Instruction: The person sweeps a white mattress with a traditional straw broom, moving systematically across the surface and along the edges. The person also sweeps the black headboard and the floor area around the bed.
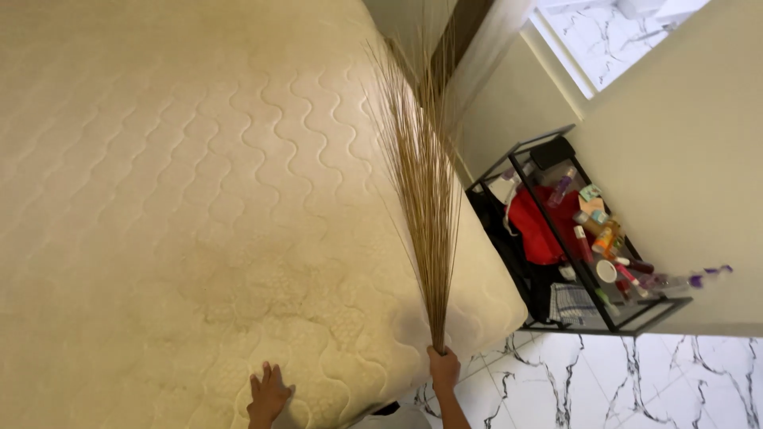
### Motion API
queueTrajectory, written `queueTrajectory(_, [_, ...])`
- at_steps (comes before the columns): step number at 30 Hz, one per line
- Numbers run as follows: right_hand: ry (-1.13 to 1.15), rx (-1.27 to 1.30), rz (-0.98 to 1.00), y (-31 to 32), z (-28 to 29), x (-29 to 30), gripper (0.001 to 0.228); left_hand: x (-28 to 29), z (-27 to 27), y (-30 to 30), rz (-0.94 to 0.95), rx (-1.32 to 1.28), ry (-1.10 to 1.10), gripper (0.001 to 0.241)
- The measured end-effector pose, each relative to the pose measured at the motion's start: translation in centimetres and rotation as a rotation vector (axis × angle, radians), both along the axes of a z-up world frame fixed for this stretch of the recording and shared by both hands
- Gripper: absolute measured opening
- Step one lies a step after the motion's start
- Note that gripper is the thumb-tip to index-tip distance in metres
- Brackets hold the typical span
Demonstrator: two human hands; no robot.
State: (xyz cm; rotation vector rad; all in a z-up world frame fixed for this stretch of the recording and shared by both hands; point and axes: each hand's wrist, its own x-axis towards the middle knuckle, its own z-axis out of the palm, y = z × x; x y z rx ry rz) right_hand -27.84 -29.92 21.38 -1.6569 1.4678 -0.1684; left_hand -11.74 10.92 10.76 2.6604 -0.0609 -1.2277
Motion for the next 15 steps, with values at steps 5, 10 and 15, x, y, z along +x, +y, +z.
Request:
queueTrajectory(5, [0.164,0.299,0.005,-0.9,-3.9,0.1,0.044,0.5,0.4,-1.1,0.083,0.075,0.132,0.091])
queueTrajectory(10, [-0.122,0.285,-0.154,-3.5,-9.1,4.7,0.031,0.2,-0.6,-2.0,-0.021,0.235,0.190,0.099])
queueTrajectory(15, [-0.544,0.254,0.020,-3.8,-3.5,18.8,0.020,0.7,-0.8,-2.9,-0.025,0.275,0.215,0.102])
